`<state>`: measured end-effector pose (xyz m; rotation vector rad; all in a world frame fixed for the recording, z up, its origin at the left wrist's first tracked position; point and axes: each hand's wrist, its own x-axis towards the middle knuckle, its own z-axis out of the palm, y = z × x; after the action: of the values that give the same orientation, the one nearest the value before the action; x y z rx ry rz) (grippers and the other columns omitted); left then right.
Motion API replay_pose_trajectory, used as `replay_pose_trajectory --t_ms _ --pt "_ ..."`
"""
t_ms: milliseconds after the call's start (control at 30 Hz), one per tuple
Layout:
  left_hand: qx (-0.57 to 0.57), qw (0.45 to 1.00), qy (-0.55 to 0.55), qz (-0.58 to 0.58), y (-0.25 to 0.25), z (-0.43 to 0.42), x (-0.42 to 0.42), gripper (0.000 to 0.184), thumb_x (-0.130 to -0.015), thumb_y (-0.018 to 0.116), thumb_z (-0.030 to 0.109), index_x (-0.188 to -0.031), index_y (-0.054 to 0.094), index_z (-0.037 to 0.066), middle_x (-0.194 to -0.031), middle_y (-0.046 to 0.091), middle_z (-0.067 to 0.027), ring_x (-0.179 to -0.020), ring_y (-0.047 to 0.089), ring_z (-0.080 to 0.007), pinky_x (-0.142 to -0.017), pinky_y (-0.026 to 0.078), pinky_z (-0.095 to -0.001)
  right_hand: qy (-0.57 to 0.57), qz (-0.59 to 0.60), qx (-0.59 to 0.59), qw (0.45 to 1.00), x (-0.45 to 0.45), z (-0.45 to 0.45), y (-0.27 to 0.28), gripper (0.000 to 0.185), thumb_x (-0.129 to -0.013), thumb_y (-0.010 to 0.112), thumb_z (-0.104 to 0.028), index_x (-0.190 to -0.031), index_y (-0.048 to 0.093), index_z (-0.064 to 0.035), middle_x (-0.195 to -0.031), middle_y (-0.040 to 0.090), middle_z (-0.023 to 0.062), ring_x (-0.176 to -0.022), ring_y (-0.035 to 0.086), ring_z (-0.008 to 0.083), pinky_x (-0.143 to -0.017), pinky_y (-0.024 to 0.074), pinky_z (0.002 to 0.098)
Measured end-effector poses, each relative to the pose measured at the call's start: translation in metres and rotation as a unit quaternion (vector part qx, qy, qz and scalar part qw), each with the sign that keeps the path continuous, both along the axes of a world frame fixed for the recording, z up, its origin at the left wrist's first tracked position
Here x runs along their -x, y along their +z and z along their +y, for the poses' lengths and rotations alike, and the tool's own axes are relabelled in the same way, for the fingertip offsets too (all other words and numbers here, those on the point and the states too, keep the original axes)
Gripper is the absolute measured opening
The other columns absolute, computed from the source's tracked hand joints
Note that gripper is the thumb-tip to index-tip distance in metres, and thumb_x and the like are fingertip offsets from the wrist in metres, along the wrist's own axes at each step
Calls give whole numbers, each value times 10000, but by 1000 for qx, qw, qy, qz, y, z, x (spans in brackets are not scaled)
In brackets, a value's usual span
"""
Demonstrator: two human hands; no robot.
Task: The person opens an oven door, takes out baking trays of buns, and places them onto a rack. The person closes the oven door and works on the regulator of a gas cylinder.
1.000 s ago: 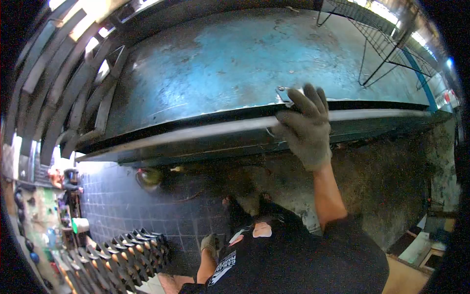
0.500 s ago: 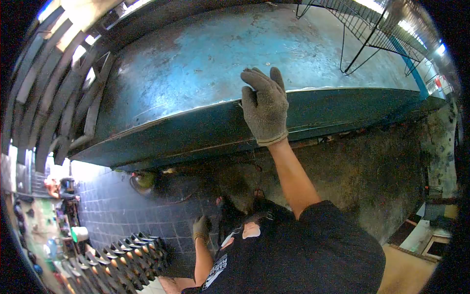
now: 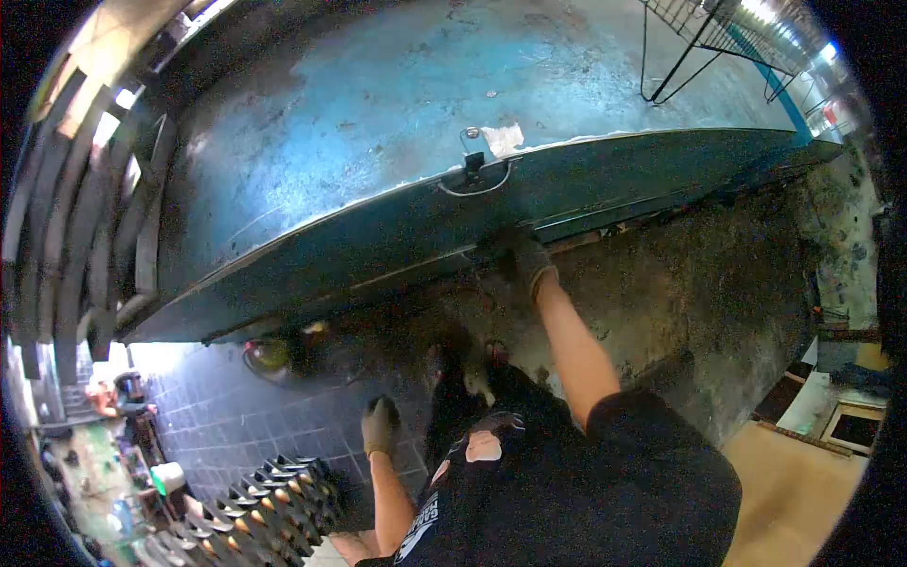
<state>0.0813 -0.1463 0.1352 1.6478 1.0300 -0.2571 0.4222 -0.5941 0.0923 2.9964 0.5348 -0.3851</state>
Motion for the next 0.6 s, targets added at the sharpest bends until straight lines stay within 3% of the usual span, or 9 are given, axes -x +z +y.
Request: replay_pose_trajectory --t_ms 67,133,233,300,333,367,433,500,600 --pt "9 1000 10 0 44 -9 -27 375 -1058 700 293 -1279 750 -7 -959 787 -115 -798 725 -238 -727 572 -408 68 -69 136 986 0 9 18 652 -1141 601 -378 -1709 492 -78 -1746 523 162 -1536 572 301 -1277 428 434" --pt "7 999 33 1 56 3 -33 437 -1061 698 314 -1341 740 -18 -1047 818 -154 -888 769 -279 -811 606 -426 91 -98 135 982 12 42 13 623 -1131 618 -373 -1679 526 -91 -1691 568 140 -1483 600 305 -1267 427 445" --pt "-184 961 -138 -150 35 8 -59 486 -1077 672 334 -1445 719 21 -1332 789 -215 -1188 751 -380 -1035 584 -490 42 -80 25 996 29 83 -3 579 -1116 643 -364 -1633 577 -112 -1609 635 107 -1404 643 311 -1254 427 461" --pt "-248 922 -270 -126 69 3 -90 496 -1098 646 341 -1524 692 90 -1536 687 -214 -1403 629 -434 -1195 499 -530 -90 -12 -168 982 38 99 -23 551 -1105 660 -359 -1602 611 -125 -1555 680 85 -1351 672 315 -1244 427 471" --pt "-246 923 -269 -125 93 -5 -108 496 -1098 646 341 -1524 692 90 -1536 687 -214 -1403 629 -434 -1195 499 -530 -217 50 -385 896 55 113 2 478 -1111 641 -340 -1533 651 -115 -1533 694 82 -1347 669 326 -1238 445 468" --pt "-257 886 -354 -154 120 -16 -126 483 -1108 630 327 -1525 689 89 -1540 685 -214 -1413 618 -443 -1209 490 -533 -323 67 -588 738 73 128 24 416 -1117 622 -322 -1464 691 -104 -1511 707 79 -1342 667 338 -1231 462 465" --pt "-263 839 -439 -182 109 -28 -155 471 -1118 614 313 -1525 686 88 -1544 682 -214 -1423 606 -452 -1222 482 -535 -336 79 -554 757 90 124 -9 422 -1119 618 -312 -1477 684 -100 -1520 702 86 -1353 660 338 -1234 463 463" --pt "-313 768 -523 -195 50 -34 -183 478 -1107 631 315 -1521 686 84 -1529 697 -195 -1425 607 -441 -1226 477 -522 -331 134 -416 836 102 114 -38 435 -1121 612 -292 -1503 668 -92 -1539 691 101 -1376 648 338 -1239 464 458" --pt "-320 753 -537 -205 -18 -62 -252 464 -1102 635 317 -1500 693 85 -1506 704 -196 -1403 616 -441 -1205 486 -523 -313 187 -353 862 130 100 -72 457 -1125 602 -263 -1542 644 -80 -1567 674 122 -1410 629 339 -1248 466 451"
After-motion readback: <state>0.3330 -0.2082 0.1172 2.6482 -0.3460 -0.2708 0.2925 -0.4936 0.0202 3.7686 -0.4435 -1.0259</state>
